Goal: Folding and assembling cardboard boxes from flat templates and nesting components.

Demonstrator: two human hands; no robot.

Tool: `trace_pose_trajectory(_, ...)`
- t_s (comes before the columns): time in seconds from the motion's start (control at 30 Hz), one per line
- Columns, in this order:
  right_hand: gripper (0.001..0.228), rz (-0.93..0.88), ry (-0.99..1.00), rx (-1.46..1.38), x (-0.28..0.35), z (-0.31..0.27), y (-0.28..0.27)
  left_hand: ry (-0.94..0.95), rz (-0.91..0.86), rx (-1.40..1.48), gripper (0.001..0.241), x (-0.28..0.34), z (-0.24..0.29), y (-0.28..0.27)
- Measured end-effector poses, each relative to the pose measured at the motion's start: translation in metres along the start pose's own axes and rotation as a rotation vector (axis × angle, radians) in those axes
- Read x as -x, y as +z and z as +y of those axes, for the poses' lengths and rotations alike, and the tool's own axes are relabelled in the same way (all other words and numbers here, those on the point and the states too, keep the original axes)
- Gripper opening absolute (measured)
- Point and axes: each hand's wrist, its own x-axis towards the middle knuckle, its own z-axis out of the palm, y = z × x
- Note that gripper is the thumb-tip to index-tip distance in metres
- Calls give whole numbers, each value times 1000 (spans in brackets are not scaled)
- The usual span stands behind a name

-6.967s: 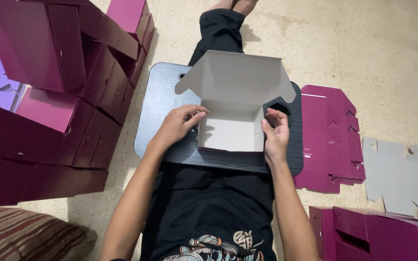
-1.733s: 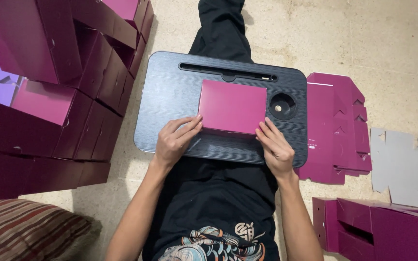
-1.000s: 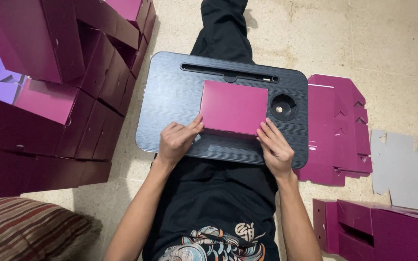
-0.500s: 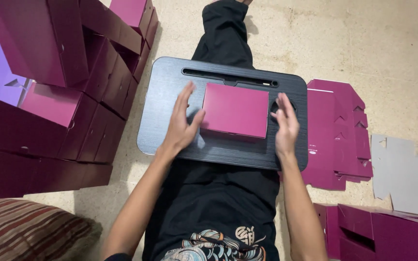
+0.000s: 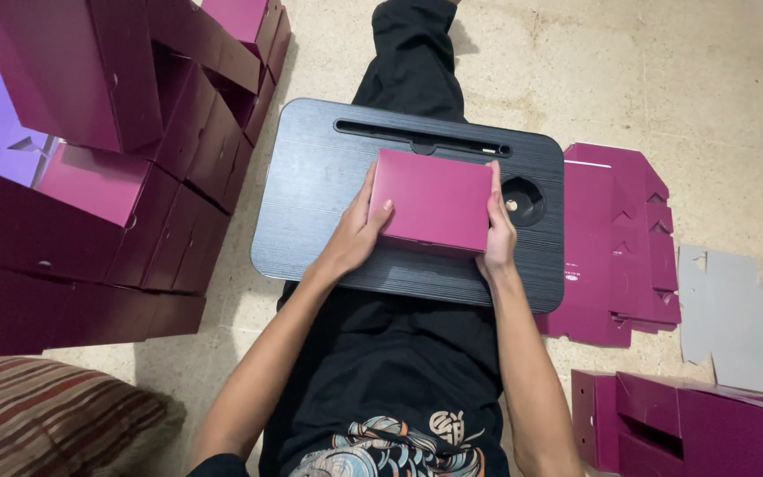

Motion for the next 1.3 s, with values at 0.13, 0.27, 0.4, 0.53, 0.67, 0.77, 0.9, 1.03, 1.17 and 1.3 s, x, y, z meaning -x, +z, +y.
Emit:
trace_pose_trajectory(0.13, 54, 11, 75, -56, 1, -4, -5, 17, 18, 12, 76, -2, -5, 2)
trace_pose_trajectory(0.27, 54, 11, 53, -43, -1, 7, -10, 41, 49, 28, 77, -3, -7, 4)
trace_pose_trajectory(0.4, 53, 57, 83, -59, 3, 3, -8, 71, 91, 17, 77, 1, -11, 7)
trace_pose_trajectory(0.53, 53, 70, 87, -39, 5, -2, -2, 105, 136, -10, 75, -2, -19, 11)
trace_pose_trajectory(0.67, 54, 58, 68, -30, 4, -3, 0, 116, 162, -23, 76, -3, -25, 14)
trace_pose_trajectory(0.77, 54, 74, 80, -31, 5, -5, 2, 145, 175, -26, 75, -5, -30, 16)
trace_pose_trajectory(0.9, 54, 78, 86, -47, 5, -4, 2, 162, 190, -31, 73, -5, -33, 16)
trace_pose_trajectory(1.03, 54, 69, 83, -34, 5, -4, 2, 167, 188, -46, 73, -5, -37, 15)
trace_pose_trajectory(1.17, 55, 60, 73, -5, 4, 2, -4, 158, 182, -47, 73, -5, -36, 15)
trace_pose_trajectory(1.3, 54, 67, 90, -24, 3, 4, -5, 152, 183, -55, 75, -5, -37, 14)
